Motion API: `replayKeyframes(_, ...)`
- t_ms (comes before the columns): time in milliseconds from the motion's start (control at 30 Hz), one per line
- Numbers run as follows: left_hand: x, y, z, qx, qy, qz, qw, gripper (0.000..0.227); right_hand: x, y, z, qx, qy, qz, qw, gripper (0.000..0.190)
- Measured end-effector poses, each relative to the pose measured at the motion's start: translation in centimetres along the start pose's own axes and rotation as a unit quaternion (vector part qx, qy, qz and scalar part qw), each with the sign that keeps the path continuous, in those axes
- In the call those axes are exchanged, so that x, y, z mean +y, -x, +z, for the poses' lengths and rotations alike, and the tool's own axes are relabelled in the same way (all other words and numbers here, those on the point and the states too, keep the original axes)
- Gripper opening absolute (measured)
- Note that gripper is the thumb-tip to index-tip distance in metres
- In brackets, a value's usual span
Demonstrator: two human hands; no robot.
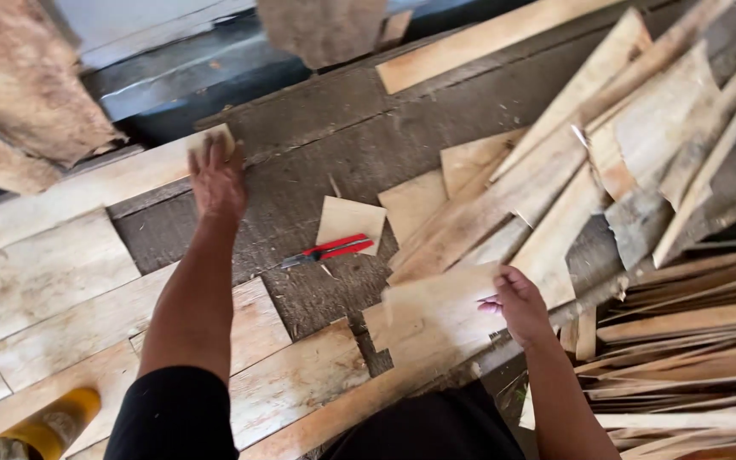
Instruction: The person arranges wooden planks on a workbench, uses a utility knife to trim and score pieces, and fits them into gaps to form a continuous surface. They repeatedly pick, cut, and place planks, adjusting positions to align edges.
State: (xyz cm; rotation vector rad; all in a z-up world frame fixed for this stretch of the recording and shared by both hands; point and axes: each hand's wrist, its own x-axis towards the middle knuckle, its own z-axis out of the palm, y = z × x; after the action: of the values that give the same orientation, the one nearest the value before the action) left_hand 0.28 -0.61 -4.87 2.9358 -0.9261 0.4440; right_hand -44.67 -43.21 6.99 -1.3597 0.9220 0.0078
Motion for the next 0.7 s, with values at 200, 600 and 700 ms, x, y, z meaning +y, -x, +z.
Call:
replayKeyframes(200,5.8,3.2,-12.6,0.034,0.207,-0.125,0.970,0.068,6.0,-0.5,-9.1,0.174,-0.281,-0.016,0.944,0.029)
replayKeyframes(600,27.1,16.7,-16.9,-0.017,0.488,-0.220,0.844,0.016,6.7,-10.4,-16.5,0.280,-0.572,-0.081,0.767,0.040)
replayKeyframes(700,31.2,16.8,-16.8,-0.021,0.541,-0.230,0.809,0.028,6.1,-11.4,-16.9,0.270,-0.577,-0.100,0.764,0.043)
